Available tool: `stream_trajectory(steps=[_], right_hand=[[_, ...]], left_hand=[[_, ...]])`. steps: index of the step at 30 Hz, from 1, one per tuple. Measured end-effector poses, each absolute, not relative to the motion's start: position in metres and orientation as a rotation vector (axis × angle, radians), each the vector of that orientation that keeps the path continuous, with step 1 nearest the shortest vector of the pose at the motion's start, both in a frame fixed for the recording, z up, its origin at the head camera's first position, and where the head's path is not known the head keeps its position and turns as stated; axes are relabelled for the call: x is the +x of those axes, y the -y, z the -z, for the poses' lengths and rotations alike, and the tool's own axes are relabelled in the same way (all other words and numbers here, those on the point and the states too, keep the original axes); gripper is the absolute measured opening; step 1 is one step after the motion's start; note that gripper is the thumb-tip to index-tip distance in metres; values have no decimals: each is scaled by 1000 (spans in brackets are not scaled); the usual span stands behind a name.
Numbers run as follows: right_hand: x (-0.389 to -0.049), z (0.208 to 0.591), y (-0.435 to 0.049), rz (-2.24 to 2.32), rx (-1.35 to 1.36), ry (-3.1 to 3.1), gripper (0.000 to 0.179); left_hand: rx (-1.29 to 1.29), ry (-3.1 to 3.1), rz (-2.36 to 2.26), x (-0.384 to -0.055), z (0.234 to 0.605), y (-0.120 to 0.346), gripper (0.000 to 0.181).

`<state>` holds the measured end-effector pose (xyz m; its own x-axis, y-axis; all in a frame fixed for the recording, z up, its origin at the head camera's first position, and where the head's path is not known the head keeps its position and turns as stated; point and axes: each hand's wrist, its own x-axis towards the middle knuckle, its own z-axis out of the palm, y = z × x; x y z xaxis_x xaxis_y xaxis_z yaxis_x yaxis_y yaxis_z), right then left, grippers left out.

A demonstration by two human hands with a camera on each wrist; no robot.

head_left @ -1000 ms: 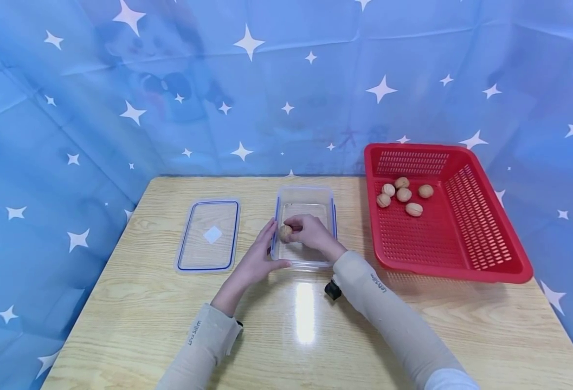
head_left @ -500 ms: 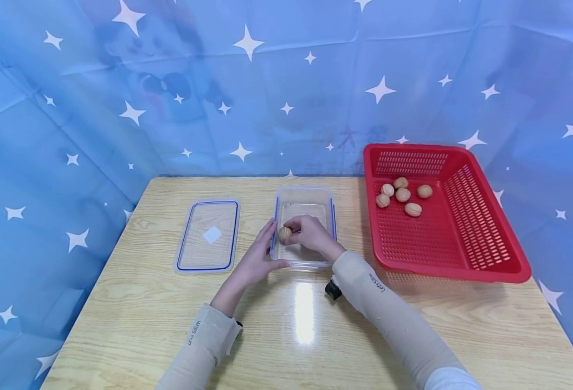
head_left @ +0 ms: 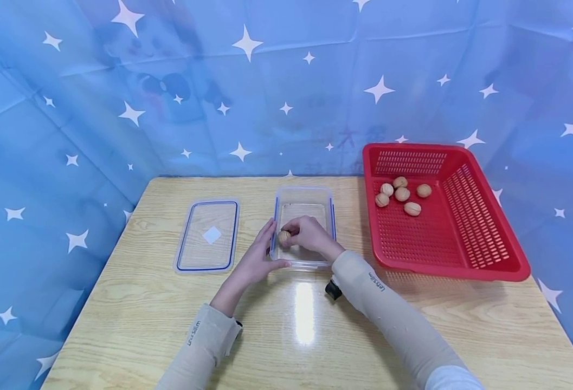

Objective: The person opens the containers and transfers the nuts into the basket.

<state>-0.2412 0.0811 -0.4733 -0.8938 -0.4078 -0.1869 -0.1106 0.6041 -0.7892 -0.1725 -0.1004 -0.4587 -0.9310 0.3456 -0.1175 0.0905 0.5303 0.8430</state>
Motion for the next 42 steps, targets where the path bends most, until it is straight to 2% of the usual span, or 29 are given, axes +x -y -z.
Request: stream_trajectory(steps=[23,42], right_hand=[[-241,474,-82,1337,-461,-2534,38],[-244,464,-87,1450,-421,-2568,41]], left_hand=[[375,-2483,-1377,-173,459,100,98],[374,-2505,-1363,-172,459,100,98]])
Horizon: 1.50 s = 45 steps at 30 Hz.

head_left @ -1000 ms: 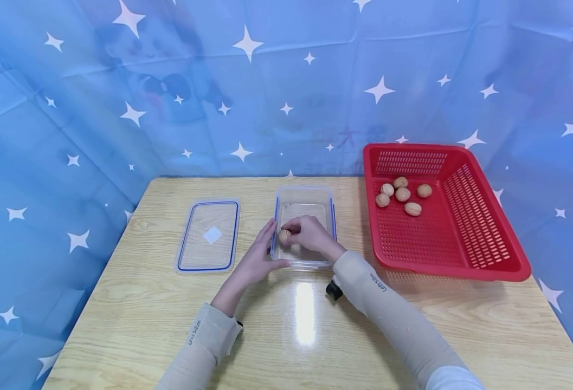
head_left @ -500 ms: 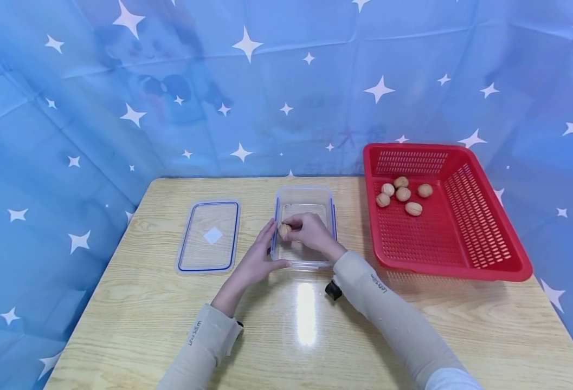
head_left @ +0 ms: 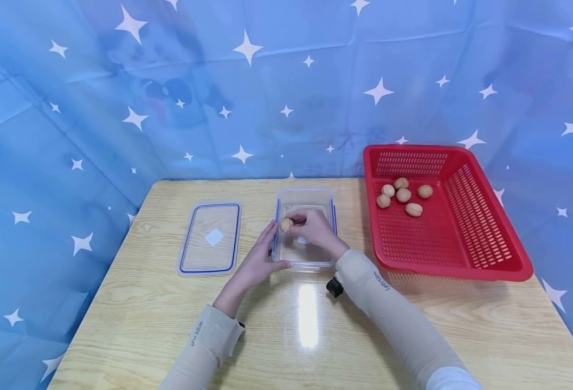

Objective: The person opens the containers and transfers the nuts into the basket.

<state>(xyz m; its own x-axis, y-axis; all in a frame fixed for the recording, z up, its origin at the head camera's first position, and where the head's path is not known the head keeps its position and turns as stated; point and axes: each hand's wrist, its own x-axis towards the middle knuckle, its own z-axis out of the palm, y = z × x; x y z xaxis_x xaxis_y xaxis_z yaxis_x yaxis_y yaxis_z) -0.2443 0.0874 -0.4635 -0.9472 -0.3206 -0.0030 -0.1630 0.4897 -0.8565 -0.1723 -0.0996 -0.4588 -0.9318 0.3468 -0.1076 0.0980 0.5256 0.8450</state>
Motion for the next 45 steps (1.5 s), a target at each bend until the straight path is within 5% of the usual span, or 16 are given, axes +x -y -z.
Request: stream_trajectory(steps=[28,45], right_hand=[[-260,378,-148,1582,-407,-2689,40],[-270,363,-237,1586,13,-2805,57]], left_hand=[[354,-2496,-1404,-175,463,101,100],[368,-2519,-1345,-174,465,102,99]])
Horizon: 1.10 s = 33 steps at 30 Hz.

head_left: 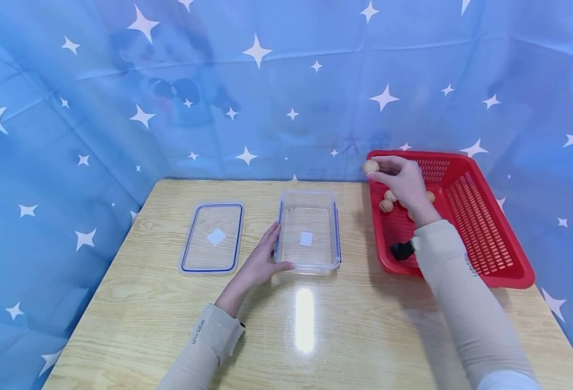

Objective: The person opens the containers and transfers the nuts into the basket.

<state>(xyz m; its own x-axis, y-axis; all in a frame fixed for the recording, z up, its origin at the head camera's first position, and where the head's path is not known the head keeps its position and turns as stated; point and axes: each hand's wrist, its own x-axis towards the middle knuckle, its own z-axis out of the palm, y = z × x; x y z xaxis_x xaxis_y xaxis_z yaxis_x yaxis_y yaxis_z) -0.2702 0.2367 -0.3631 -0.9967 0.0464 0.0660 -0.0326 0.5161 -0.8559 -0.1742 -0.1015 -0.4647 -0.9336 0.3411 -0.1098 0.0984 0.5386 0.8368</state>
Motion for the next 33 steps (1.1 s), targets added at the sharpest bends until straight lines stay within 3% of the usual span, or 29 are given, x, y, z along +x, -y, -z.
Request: stream_trajectory(steps=[14,21,33], right_hand=[[-273,407,-298,-1504,-192,2787,61],[-283,427,-312,-1386,-107,3046,60],[-286,439,-319,-1207,-234,3221,54]], left_hand=[[365,-2521,-1336,-174,463,100,99],[353,-2513,-1353,-172,461,100,99],[349,-2529,-1333,-171,460,99,100]])
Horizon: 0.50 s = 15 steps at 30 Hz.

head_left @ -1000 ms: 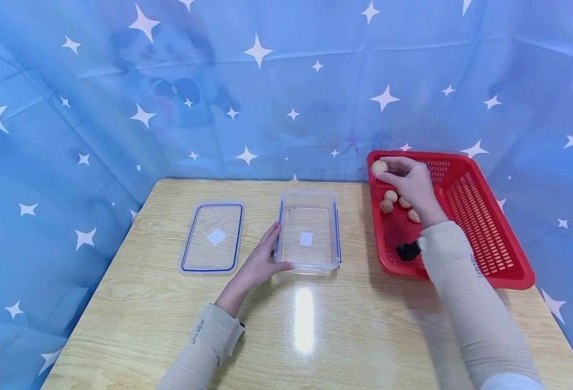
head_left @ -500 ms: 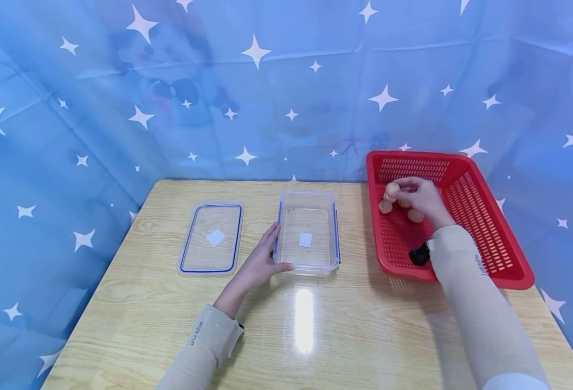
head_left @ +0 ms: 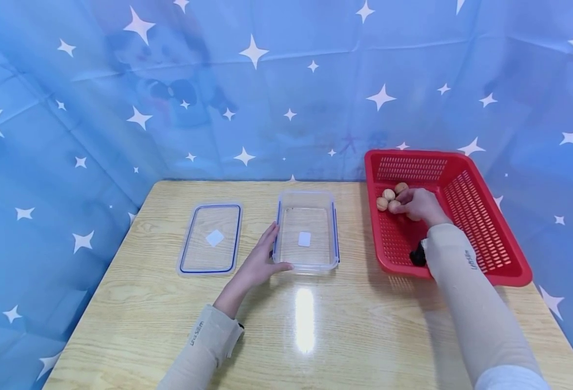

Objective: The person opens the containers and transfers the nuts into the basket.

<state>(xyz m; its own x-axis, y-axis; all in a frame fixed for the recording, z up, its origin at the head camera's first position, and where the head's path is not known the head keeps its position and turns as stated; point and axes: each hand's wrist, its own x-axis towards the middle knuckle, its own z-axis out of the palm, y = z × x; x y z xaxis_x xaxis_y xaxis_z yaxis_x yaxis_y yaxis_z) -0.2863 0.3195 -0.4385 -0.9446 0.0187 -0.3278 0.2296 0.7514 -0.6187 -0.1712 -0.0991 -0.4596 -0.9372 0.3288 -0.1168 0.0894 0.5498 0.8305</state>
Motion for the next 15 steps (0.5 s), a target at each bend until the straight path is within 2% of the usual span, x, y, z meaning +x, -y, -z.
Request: stream_trajectory(steps=[9,15], right_hand=[[-278,429,-322,1127,219,-2610,59],[-274,407,-325,1241,203,-2661,65]], left_hand=[[363,-2564,-1256,-179,454,93,101],[397,-2571,-1223,-195,435,106,96]])
